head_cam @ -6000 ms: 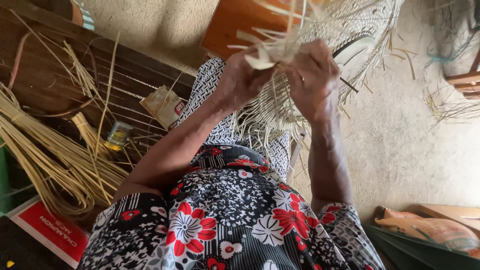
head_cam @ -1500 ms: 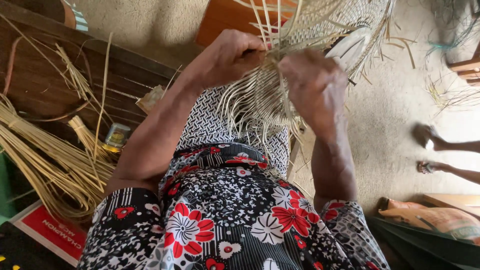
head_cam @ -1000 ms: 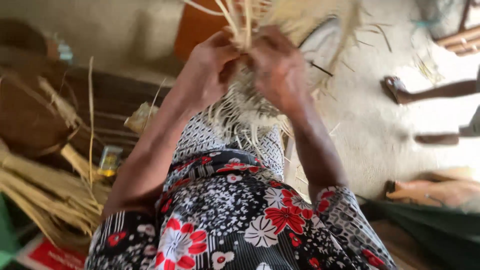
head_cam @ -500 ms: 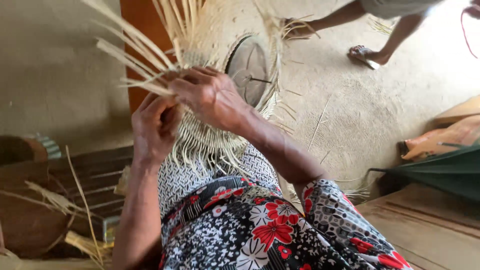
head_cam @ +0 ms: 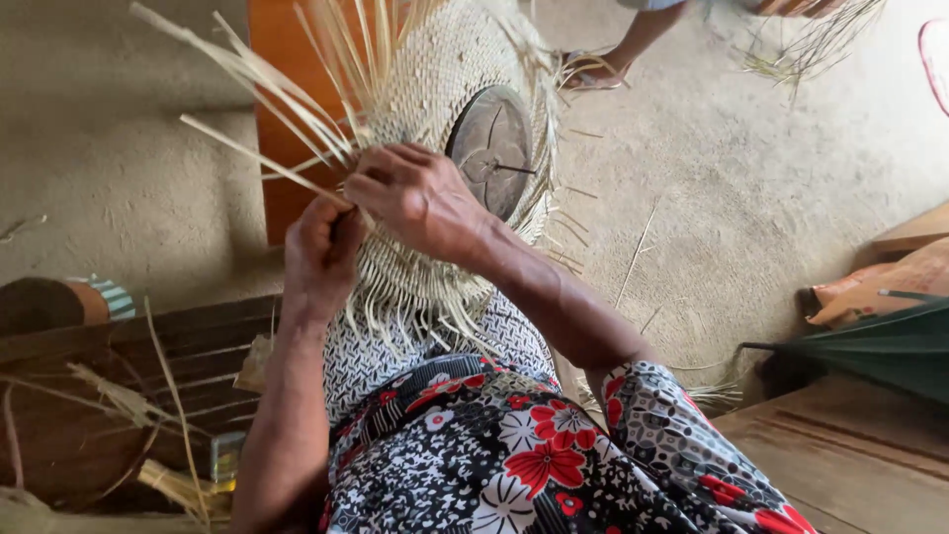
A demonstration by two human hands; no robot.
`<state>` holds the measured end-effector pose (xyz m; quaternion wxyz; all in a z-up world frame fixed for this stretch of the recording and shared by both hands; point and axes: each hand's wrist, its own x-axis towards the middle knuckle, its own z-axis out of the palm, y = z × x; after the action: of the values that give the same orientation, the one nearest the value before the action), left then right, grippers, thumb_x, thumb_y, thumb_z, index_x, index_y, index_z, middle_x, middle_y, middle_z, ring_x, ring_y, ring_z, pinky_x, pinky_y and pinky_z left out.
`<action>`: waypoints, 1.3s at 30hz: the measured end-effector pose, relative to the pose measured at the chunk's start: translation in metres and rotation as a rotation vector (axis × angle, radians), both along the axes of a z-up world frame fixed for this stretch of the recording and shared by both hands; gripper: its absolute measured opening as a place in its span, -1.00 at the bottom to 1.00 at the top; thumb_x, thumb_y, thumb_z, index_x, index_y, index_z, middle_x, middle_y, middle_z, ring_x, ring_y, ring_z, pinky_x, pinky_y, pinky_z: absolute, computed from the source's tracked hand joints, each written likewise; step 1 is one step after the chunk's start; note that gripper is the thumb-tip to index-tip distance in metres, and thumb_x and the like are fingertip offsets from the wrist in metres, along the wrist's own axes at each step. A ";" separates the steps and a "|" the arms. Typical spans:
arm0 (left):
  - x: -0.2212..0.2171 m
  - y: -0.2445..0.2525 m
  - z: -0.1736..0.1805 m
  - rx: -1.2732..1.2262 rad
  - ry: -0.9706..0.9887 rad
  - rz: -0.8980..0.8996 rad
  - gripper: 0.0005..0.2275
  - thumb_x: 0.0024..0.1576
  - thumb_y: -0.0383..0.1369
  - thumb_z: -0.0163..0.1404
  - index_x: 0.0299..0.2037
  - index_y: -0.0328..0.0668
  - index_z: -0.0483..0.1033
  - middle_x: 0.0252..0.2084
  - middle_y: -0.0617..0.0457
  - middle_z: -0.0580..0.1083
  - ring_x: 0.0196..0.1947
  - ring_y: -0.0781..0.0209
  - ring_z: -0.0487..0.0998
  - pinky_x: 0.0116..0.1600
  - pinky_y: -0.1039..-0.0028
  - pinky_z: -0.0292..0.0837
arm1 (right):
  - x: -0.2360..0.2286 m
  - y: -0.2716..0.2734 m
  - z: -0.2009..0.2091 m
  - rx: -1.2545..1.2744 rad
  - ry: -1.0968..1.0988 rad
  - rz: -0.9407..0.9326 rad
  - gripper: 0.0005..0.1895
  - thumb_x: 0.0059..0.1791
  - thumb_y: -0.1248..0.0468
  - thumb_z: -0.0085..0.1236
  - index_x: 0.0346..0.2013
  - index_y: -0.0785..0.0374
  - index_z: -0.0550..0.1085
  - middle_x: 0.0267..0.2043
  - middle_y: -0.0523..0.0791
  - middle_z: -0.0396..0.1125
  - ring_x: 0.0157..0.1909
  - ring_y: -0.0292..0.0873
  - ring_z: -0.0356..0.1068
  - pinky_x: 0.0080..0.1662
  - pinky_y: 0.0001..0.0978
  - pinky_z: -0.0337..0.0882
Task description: Weaving dried straw strands into a circular pattern to form a hat or basket
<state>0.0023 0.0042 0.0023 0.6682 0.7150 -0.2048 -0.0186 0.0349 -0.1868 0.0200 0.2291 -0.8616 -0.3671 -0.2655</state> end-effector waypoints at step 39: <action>0.040 0.031 0.048 0.177 0.237 -0.362 -0.81 0.29 -0.40 0.08 -0.38 -0.27 0.60 -0.59 0.11 0.46 -0.74 0.45 0.23 -0.67 0.60 0.07 | -0.060 0.009 0.054 -0.191 0.186 -0.258 -0.68 0.07 0.18 0.42 -0.46 0.17 0.46 -0.40 -0.16 0.33 -0.28 -0.16 0.29 -0.16 -0.19 0.25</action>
<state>0.0422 0.0347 0.0505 0.6082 0.7152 -0.2472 -0.2398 -0.0247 -0.1775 0.0742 0.1432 -0.9401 -0.2544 -0.1759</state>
